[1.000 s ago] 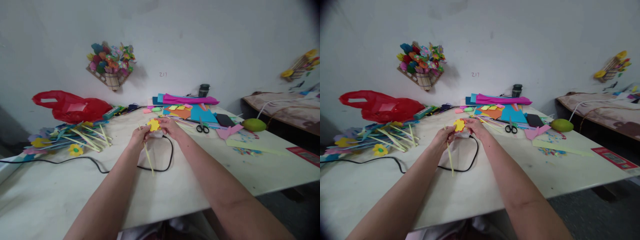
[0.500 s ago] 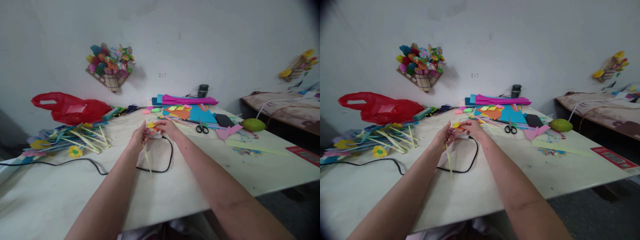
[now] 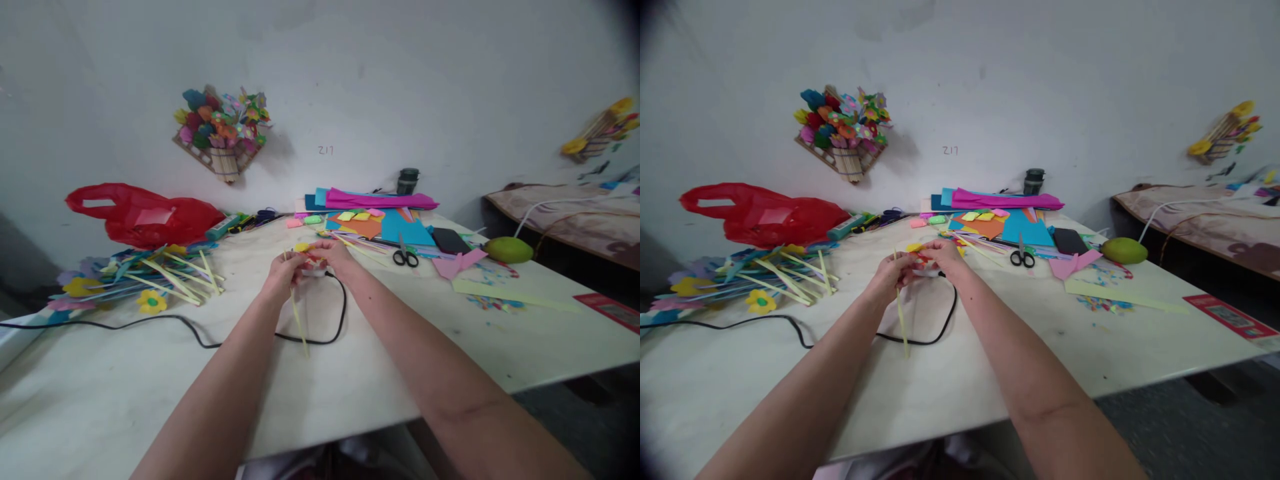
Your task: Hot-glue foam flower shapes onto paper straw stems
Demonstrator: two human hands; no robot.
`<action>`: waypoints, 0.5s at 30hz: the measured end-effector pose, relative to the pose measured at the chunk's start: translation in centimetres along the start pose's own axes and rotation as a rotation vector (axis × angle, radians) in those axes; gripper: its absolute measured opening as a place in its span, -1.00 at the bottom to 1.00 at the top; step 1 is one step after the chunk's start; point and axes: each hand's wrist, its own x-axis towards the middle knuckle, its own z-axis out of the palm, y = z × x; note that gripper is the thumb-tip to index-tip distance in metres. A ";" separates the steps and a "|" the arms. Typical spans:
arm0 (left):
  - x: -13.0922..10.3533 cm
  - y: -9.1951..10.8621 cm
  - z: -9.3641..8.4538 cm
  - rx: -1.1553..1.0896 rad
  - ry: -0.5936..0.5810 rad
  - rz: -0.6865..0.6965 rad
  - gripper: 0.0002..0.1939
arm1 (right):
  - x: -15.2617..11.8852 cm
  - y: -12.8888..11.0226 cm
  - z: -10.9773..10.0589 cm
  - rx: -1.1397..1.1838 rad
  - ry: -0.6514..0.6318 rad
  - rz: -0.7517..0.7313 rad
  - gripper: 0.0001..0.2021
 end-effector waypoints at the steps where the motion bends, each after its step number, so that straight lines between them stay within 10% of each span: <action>1: 0.1 -0.1 0.0 0.016 0.026 -0.010 -0.83 | -0.1 -0.1 0.0 -0.010 -0.001 -0.001 -0.89; 15: 0.2 -0.3 0.0 0.066 0.091 -0.002 -0.89 | -0.4 -0.4 -0.1 -0.380 -0.074 -0.069 -0.81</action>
